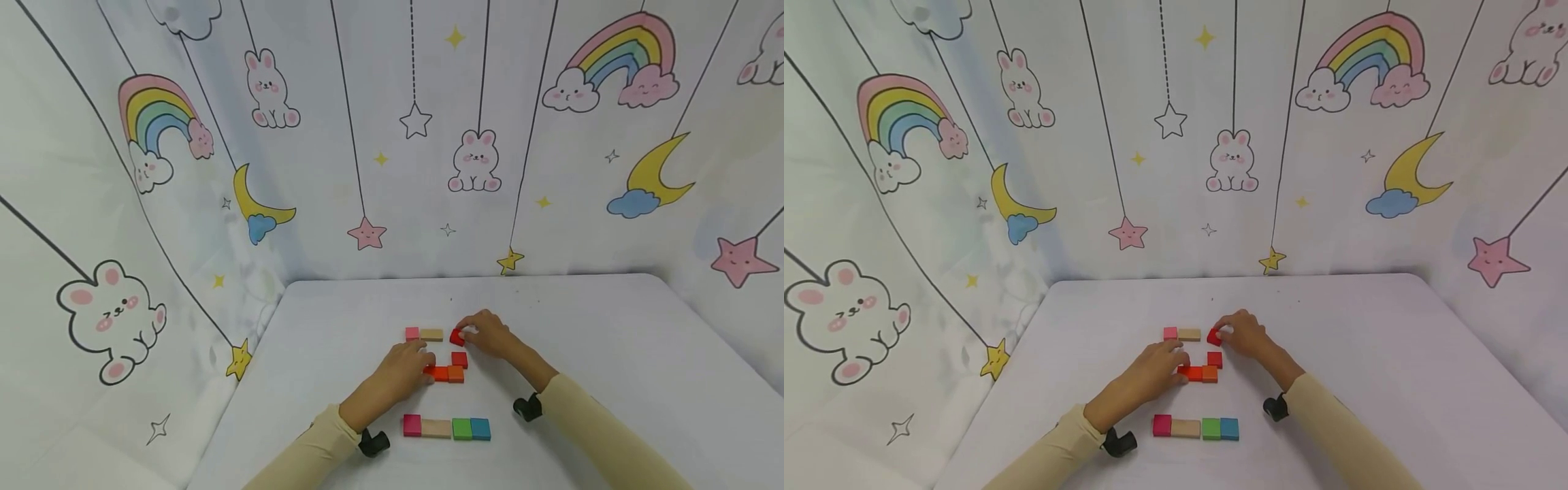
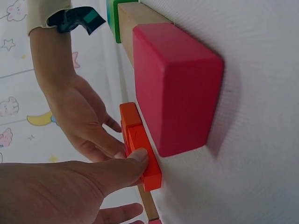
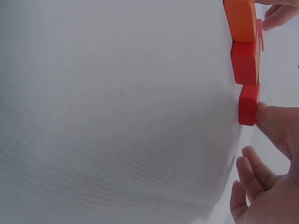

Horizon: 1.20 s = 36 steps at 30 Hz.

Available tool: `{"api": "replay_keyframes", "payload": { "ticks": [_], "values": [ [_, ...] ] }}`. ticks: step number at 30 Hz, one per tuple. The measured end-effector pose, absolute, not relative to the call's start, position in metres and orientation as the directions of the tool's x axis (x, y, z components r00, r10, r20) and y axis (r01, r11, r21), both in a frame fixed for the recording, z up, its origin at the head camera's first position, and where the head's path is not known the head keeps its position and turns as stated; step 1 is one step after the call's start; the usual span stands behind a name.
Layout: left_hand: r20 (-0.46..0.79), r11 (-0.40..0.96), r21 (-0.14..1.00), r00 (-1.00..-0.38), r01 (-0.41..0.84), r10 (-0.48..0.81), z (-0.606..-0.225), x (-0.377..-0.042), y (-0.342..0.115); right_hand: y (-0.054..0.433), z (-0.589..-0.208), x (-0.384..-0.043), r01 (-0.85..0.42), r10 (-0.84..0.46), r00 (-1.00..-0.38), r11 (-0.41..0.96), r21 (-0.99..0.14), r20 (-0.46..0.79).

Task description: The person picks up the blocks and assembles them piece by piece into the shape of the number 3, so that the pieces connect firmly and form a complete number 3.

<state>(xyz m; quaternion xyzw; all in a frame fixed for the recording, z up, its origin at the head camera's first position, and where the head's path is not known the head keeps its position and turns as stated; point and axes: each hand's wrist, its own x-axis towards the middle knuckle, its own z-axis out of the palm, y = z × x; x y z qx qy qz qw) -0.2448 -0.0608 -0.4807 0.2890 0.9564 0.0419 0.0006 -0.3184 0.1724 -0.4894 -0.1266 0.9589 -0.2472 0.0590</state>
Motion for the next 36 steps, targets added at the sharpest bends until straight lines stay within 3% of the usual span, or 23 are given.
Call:
{"api": "replay_keyframes", "payload": {
  "ticks": [36],
  "values": [
    [0.035,0.822,0.065,-0.824,0.566,0.565,-0.483,-0.245,-0.062,0.167,-0.492,-0.303,-0.202,-0.246,-0.969,0.832,-0.517,-0.017]
  ]
}}
